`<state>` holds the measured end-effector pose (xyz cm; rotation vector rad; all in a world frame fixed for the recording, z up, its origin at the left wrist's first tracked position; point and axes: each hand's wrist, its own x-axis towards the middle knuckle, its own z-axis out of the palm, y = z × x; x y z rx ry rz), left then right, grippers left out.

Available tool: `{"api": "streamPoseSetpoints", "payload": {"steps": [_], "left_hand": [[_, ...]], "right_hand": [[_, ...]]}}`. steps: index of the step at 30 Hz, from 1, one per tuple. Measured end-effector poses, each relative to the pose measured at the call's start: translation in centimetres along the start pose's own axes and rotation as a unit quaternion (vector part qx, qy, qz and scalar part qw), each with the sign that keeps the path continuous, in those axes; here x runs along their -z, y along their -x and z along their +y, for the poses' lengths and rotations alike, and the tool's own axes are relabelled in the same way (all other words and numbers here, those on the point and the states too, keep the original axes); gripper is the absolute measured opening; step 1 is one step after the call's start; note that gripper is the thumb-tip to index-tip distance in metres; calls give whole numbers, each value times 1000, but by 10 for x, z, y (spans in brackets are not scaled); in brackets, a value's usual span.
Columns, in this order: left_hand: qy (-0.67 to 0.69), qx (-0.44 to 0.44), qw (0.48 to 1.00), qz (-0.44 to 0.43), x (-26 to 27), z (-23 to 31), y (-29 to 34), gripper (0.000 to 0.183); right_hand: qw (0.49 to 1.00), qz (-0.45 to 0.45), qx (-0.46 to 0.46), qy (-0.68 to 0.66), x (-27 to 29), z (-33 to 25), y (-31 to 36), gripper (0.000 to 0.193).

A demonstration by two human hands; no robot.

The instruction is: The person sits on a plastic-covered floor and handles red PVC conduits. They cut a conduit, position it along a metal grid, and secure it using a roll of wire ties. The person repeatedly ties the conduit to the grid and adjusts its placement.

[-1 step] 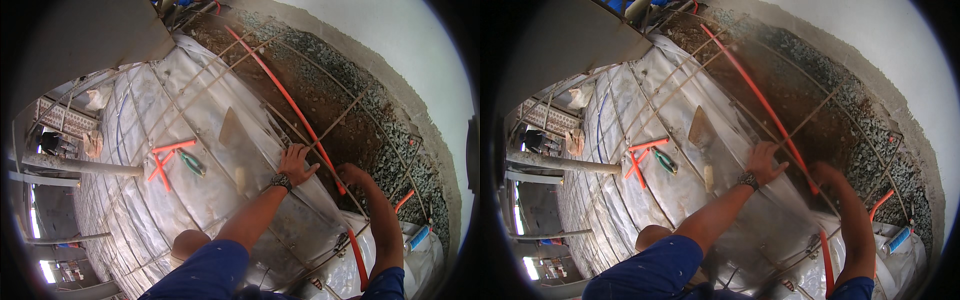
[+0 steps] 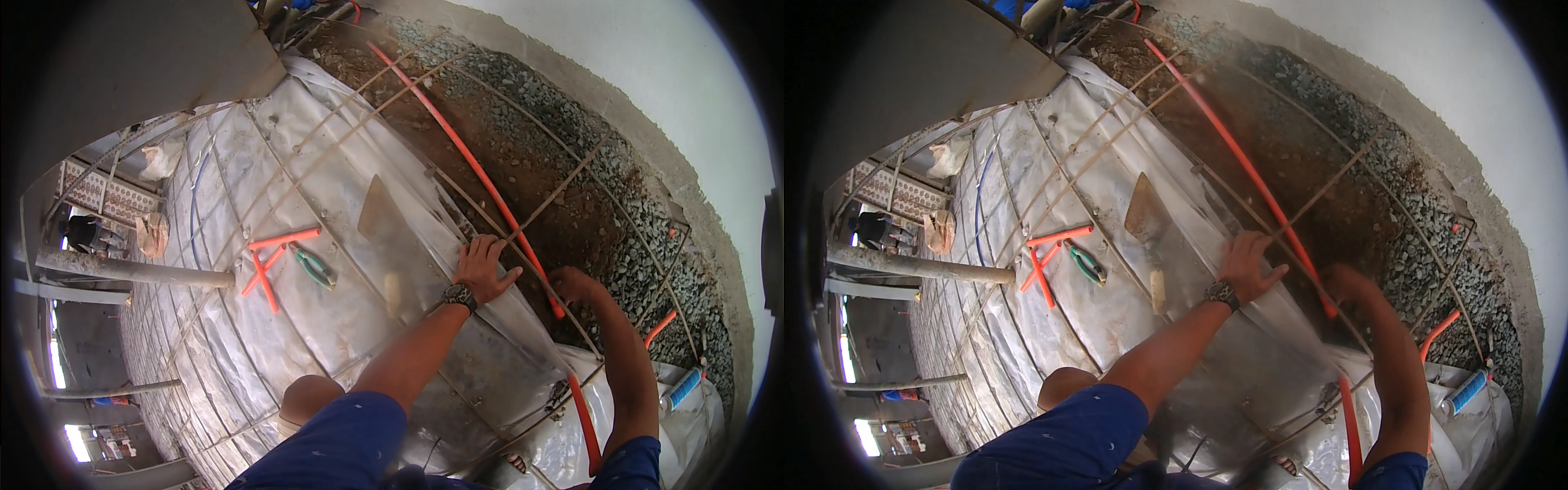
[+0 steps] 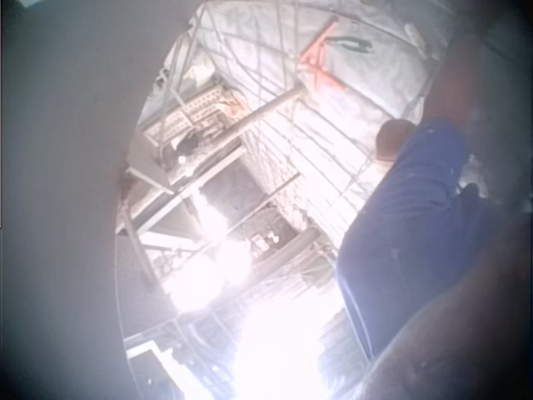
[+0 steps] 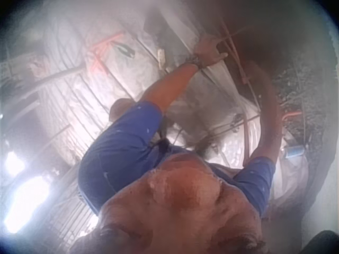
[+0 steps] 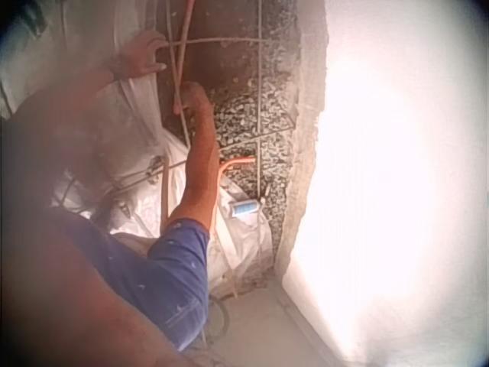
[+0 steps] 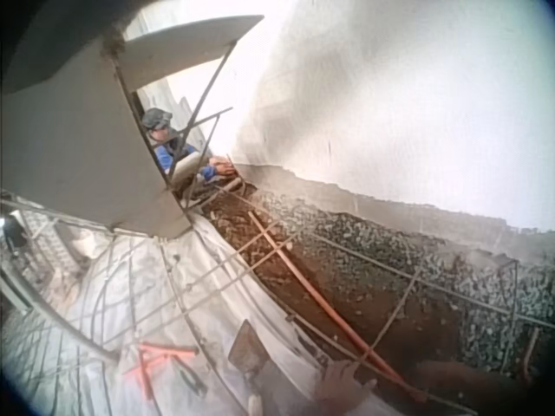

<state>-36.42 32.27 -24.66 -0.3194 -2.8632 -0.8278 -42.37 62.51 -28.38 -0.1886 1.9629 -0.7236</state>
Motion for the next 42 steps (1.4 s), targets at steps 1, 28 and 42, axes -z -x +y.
{"api": "streamPoseSetpoints", "payload": {"steps": [1, 28, 42], "left_hand": [[-2, -2, 1000, 4, 0, -1, -1, 69], [5, -15, 1000, 25, -2, -6, -9, 69], [-5, -14, 1000, 15, -4, -7, -9, 70]], "right_hand": [[1000, -8, -5, 1, 1, 0, -1, 30], [1000, 17, -5, 15, 9, -17, 4, 28], [1000, 10, 15, -17, 6, -7, -3, 28]]}}
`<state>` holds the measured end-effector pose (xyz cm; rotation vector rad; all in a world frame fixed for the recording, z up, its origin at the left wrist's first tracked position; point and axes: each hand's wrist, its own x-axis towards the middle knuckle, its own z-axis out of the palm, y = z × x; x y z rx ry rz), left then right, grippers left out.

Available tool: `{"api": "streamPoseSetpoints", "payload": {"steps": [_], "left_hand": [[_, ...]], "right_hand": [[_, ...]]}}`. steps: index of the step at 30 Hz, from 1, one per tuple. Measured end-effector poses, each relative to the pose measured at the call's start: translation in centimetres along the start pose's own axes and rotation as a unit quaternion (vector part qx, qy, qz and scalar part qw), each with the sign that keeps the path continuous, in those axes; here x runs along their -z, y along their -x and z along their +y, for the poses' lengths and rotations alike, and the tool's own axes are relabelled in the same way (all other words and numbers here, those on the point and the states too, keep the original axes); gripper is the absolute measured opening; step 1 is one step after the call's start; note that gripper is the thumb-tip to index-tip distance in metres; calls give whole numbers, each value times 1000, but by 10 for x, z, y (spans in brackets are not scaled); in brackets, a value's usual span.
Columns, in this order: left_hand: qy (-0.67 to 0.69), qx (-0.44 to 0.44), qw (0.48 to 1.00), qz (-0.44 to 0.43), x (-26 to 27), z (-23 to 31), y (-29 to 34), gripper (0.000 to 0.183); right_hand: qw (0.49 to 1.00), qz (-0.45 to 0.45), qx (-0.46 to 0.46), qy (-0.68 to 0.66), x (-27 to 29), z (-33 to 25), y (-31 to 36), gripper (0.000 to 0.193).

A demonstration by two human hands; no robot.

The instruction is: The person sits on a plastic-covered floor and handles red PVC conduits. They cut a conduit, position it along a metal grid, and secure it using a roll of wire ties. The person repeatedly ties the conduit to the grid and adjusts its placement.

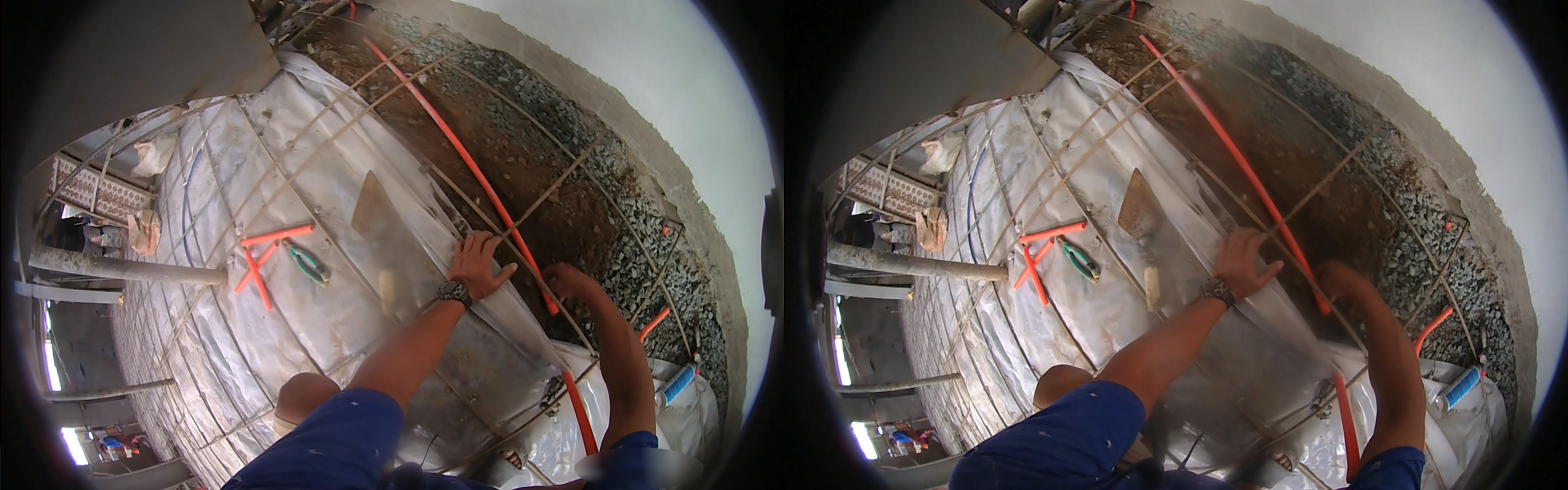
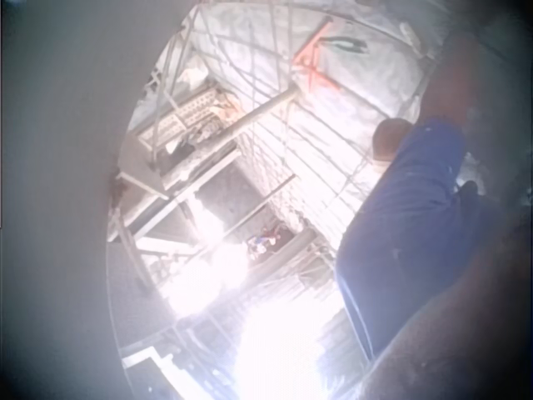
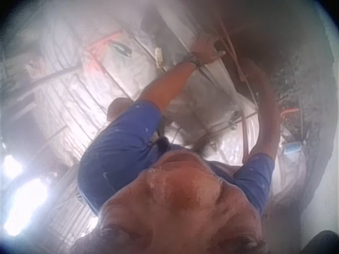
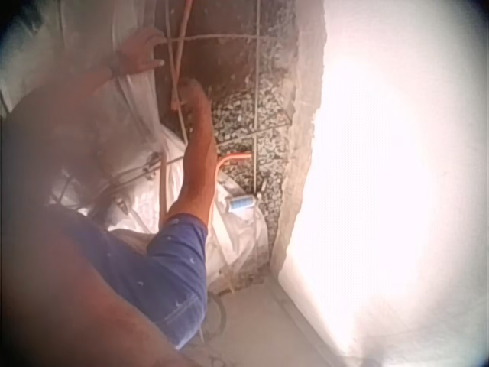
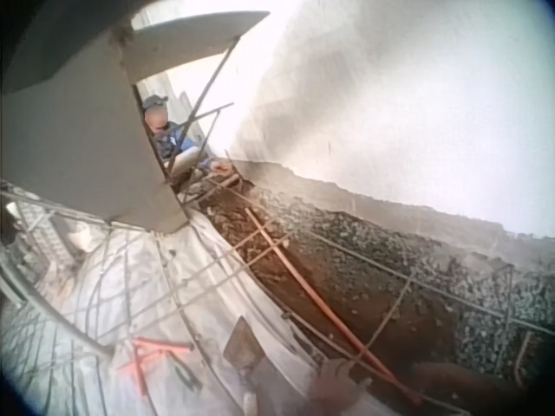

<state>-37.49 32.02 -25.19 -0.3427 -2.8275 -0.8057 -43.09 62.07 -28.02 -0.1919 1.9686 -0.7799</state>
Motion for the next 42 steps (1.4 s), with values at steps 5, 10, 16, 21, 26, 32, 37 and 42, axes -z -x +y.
{"api": "streamPoseSetpoints", "payload": {"steps": [5, 10, 16, 21, 26, 32, 37, 42], "left_hand": [[14, 31, 998, -61, 1, -1, -2, 74], [4, -5, 1000, 4, -1, -1, 2, 68], [3, 7, 1000, -24, 1, 1, -3, 70], [-23, 25, 999, -40, -6, 1, 0, 72], [1, -41, 998, 43, -21, -6, 0, 67], [-29, -35, 999, 25, -18, 0, -1, 67], [-17, -56, 998, 27, -20, -4, 0, 67], [14, -1, 1000, 17, -15, -8, 4, 75]], "right_hand": [[1000, 6, -3, 24, 0, 2, -1, 27], [1000, 16, 14, 19, -1, 5, -1, 28], [999, 12, 12, 48, -3, 21, -13, 30], [998, 46, 14, 28, -14, 27, -8, 31], [997, 18, 0, 74, -4, 13, -2, 37], [998, 28, 17, 44, -2, -1, 3, 31], [997, 57, -18, 42, 2, -10, 18, 26], [995, 82, 10, 52, 29, -23, 71, 30]]}}
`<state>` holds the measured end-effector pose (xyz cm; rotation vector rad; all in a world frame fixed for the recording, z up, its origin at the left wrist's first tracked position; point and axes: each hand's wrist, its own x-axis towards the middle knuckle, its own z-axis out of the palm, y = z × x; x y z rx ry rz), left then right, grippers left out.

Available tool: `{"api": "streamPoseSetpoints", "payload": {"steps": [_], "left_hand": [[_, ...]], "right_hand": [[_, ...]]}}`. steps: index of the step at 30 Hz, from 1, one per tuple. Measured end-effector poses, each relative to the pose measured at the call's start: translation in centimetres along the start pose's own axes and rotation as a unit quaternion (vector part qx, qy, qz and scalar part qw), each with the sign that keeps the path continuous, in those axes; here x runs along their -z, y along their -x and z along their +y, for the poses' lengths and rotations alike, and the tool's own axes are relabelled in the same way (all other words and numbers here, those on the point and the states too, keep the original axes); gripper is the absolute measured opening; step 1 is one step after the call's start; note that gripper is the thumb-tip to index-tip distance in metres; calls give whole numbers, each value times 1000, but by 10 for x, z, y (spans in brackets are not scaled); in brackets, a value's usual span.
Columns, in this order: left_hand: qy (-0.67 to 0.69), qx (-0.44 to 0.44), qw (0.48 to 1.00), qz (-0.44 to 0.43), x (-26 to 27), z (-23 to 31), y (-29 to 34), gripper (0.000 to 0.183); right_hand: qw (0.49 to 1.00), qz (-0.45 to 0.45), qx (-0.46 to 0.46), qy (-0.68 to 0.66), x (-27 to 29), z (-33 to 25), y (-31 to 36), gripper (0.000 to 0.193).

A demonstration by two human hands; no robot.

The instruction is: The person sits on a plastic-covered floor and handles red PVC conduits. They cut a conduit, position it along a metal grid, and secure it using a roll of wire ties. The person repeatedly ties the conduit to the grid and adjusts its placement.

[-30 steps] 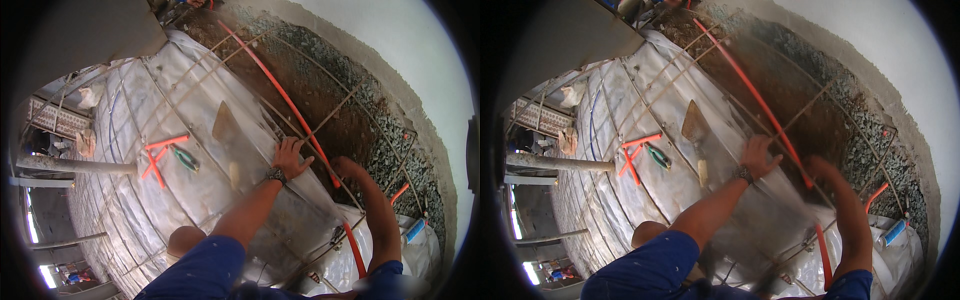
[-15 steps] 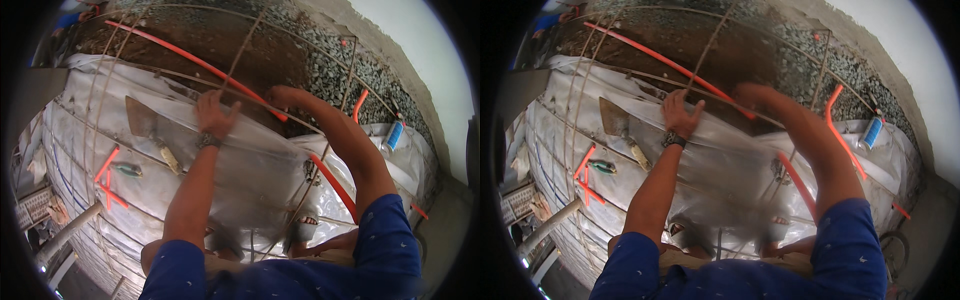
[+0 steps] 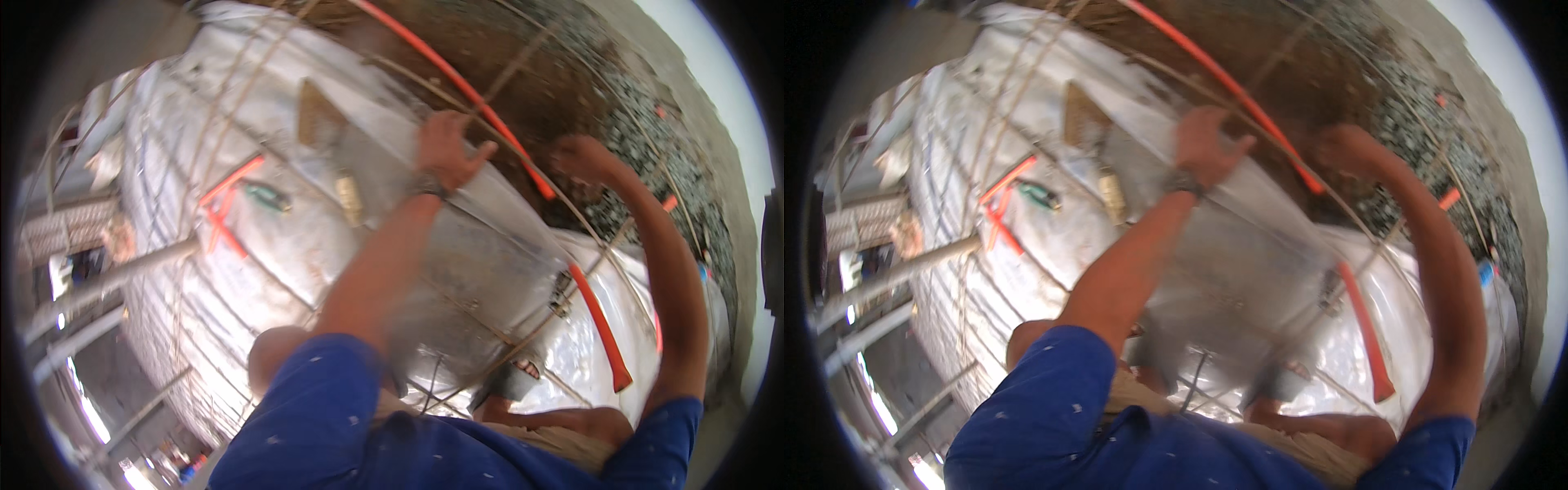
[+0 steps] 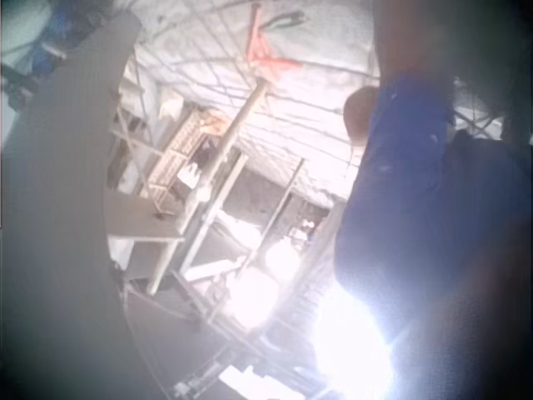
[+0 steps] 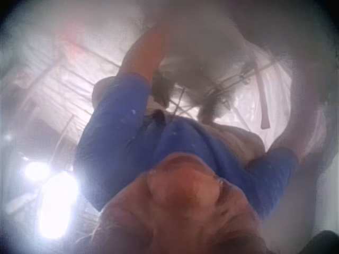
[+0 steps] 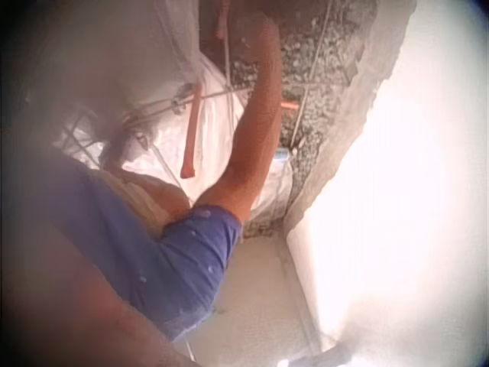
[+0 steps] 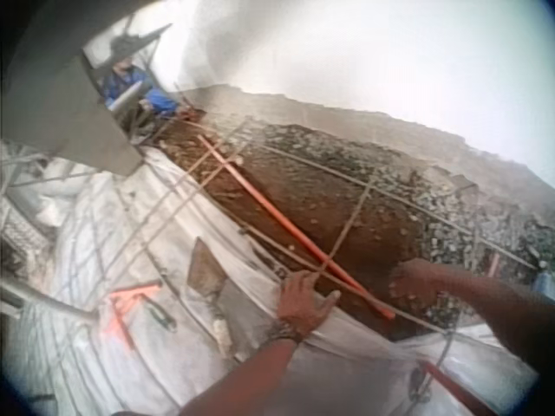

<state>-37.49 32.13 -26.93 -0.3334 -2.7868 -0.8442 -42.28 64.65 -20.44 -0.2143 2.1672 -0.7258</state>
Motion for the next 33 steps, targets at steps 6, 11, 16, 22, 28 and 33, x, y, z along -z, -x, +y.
{"api": "streamPoseSetpoints", "payload": {"steps": [6, 11, 16, 22, 28, 33], "left_hand": [[27, 5, 999, 18, 9, -1, -2, 74], [99, 61, 992, 41, 17, -5, 0, 69], [-2, -28, 999, -28, 67, -29, -37, 48], [-155, -117, 956, -221, 226, -103, -83, 35], [-115, 123, 956, -241, 379, -128, 69, 54], [-15, 359, 835, -417, 433, -117, 275, 55]], "right_hand": [[996, 87, -35, 10, 29, 44, 88, 18], [990, 98, -104, 1, 2, 93, 139, 13], [978, 101, -28, 182, -22, 120, 168, 15], [975, 170, 3, 146, 0, 109, 166, 14], [953, 271, 49, 130, 56, 77, 135, 20], [936, 317, 4, 155, 76, 59, 108, 29]]}}
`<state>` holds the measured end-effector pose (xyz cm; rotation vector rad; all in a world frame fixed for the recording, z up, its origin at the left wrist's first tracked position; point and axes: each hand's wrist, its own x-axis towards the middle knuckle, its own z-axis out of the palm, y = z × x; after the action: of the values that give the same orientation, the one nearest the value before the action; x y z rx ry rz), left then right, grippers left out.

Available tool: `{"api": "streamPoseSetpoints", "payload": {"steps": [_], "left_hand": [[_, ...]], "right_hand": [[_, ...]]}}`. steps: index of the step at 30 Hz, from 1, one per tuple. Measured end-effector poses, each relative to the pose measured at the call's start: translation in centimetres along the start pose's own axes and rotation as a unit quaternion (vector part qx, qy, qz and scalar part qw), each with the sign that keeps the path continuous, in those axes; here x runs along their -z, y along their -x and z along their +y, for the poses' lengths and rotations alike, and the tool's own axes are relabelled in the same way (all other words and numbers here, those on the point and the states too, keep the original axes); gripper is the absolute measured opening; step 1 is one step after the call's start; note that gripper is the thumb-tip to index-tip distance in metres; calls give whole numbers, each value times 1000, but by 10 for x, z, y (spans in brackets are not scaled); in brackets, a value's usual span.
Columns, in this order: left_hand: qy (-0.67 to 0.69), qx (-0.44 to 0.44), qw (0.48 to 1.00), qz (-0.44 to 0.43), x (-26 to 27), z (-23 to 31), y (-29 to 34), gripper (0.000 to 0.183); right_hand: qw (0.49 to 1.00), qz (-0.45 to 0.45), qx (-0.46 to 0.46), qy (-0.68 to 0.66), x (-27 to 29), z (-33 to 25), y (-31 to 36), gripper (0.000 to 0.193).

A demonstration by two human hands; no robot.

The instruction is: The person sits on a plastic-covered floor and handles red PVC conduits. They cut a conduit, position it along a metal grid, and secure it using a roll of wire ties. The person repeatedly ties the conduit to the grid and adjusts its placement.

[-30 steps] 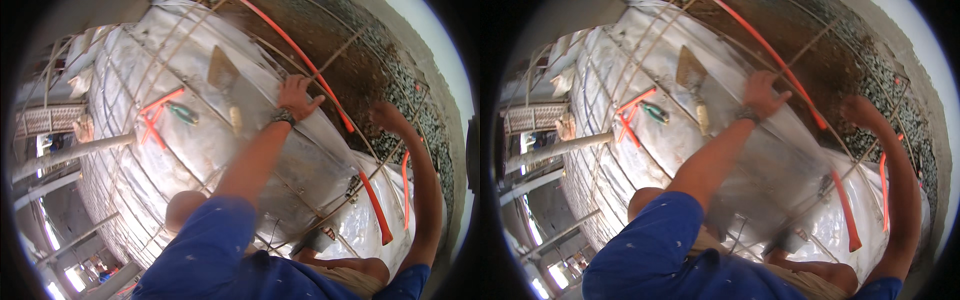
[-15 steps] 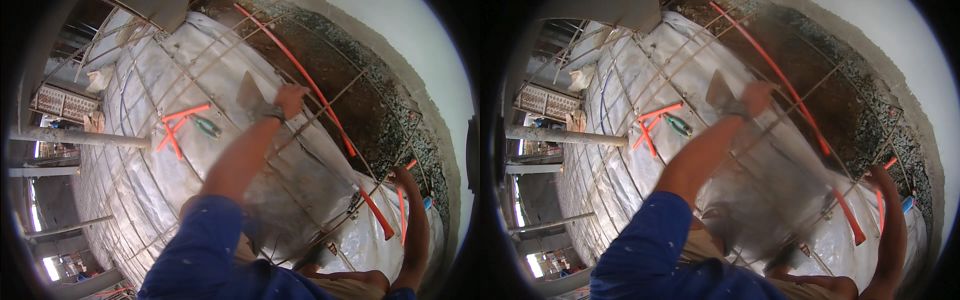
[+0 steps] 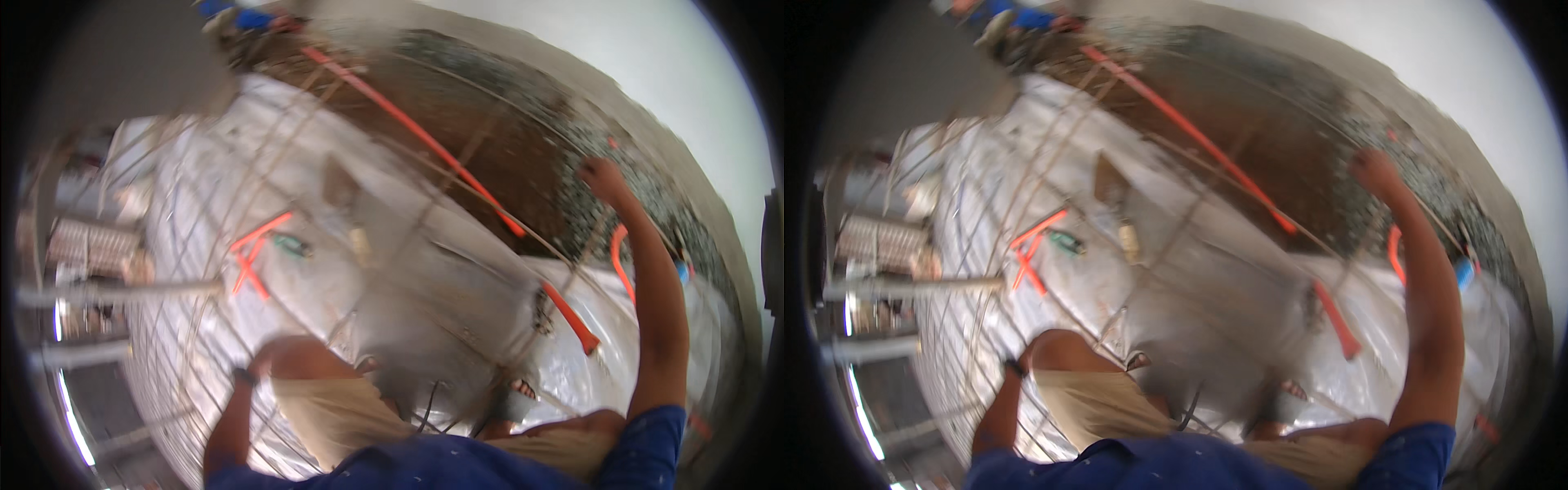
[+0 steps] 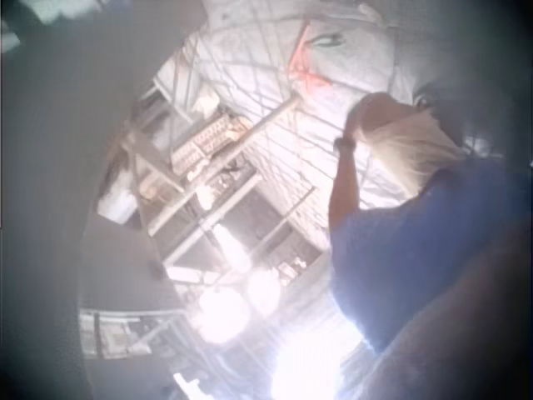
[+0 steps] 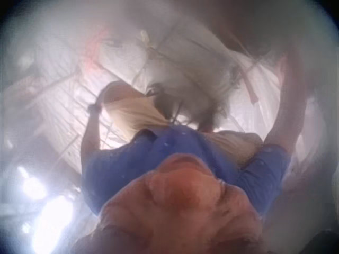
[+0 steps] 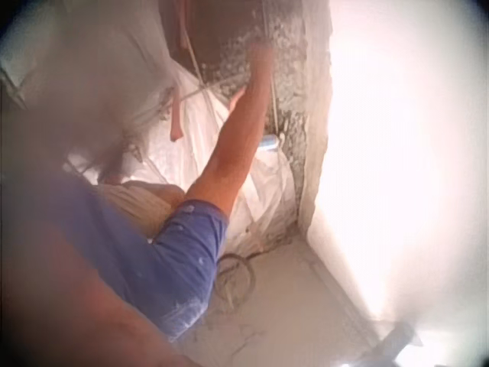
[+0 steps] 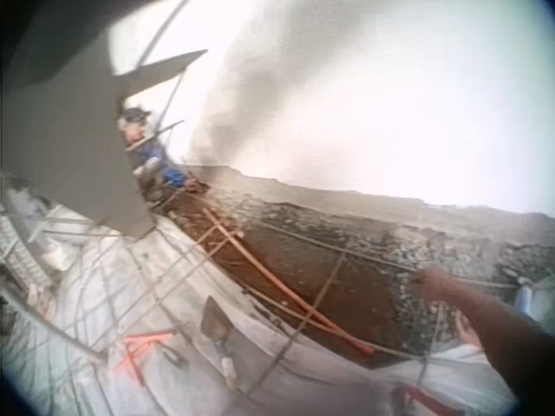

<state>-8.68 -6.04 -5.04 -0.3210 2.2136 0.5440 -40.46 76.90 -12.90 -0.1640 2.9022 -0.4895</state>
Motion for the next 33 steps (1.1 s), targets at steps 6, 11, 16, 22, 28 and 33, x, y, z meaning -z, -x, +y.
{"api": "streamPoseSetpoints", "payload": {"steps": [6, 11, 16, 22, 28, 33], "left_hand": [[114, 124, 986, -9, -44, -18, -8, 55], [108, 117, 987, 11, -36, 10, -33, 54], [96, 83, 992, 13, -24, 51, -63, 54], [80, 53, 995, 7, -18, 86, -97, 54], [87, 43, 995, 9, -16, 90, -96, 54], [105, 51, 993, 19, -16, 76, -55, 54]], "right_hand": [[971, 179, -81, -136, -6, 41, 49, 37], [915, 310, -207, -157, 14, 101, 104, 40], [924, 280, -250, -79, 15, 180, 169, 40], [912, 229, -341, 21, -8, 227, 246, 36], [839, 273, -469, 41, -27, 262, 295, 63], [809, 203, -549, -48, -60, 291, 298, 100]]}}
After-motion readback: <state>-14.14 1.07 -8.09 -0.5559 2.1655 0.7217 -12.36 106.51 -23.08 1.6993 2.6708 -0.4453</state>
